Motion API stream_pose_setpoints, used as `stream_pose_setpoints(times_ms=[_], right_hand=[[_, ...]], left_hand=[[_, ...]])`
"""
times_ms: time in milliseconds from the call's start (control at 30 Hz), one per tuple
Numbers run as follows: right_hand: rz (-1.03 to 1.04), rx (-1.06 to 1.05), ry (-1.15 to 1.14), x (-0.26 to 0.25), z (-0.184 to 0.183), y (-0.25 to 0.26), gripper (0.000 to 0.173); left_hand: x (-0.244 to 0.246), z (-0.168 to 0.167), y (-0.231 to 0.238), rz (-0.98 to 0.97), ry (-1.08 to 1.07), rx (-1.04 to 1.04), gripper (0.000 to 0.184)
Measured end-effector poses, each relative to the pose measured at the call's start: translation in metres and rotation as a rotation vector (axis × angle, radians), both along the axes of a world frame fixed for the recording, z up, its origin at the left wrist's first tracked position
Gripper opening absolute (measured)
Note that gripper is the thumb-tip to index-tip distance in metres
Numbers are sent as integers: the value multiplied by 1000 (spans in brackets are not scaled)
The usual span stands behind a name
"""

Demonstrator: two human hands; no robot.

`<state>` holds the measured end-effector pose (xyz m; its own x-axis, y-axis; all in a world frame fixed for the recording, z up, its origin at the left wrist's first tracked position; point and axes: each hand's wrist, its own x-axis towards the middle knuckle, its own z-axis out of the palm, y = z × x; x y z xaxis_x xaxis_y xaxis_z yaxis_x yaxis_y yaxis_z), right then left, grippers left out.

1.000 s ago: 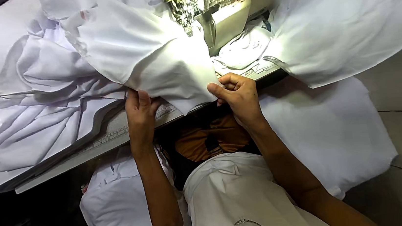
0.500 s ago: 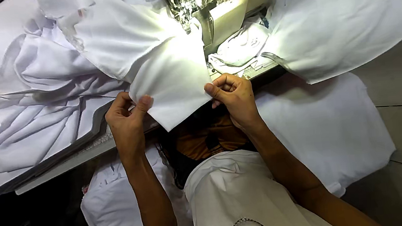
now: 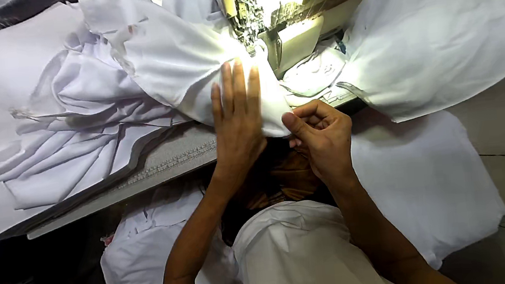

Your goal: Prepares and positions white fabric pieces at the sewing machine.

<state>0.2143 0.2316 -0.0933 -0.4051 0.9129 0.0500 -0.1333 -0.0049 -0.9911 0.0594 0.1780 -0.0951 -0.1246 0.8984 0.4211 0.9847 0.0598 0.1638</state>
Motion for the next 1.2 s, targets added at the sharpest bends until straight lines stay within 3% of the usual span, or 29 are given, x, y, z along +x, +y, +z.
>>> stream_pose_setpoints(times_ms=[133, 200, 367, 567, 800, 900, 1067, 1200], right_hand=[[-3, 72, -43, -6, -17, -6, 29], [-19, 116, -62, -9, -25, -9, 34], [-84, 233, -73, -8, -33, -8, 19], [-45, 353, -78, -19, -23, 19, 17], [-53, 374, -89, -57, -5, 63, 14], [-26, 367, -137, -53, -1, 60, 16], [38, 334, -81, -42, -10, 51, 23], [5, 329, -86, -36, -26, 43, 26]], left_hand=[[-19, 4, -22, 98, 98, -120, 81], [-24, 6, -32, 109, 133, -179, 83], [-27, 6, -35, 87, 122, -199, 104], [-41, 9, -24, 82, 54, -182, 89], [-103, 19, 8, -18, -93, -148, 107], [-130, 21, 14, -28, -59, -169, 111], [-154, 33, 14, 68, -78, -149, 79], [-160, 55, 27, 170, -16, 138, 35]])
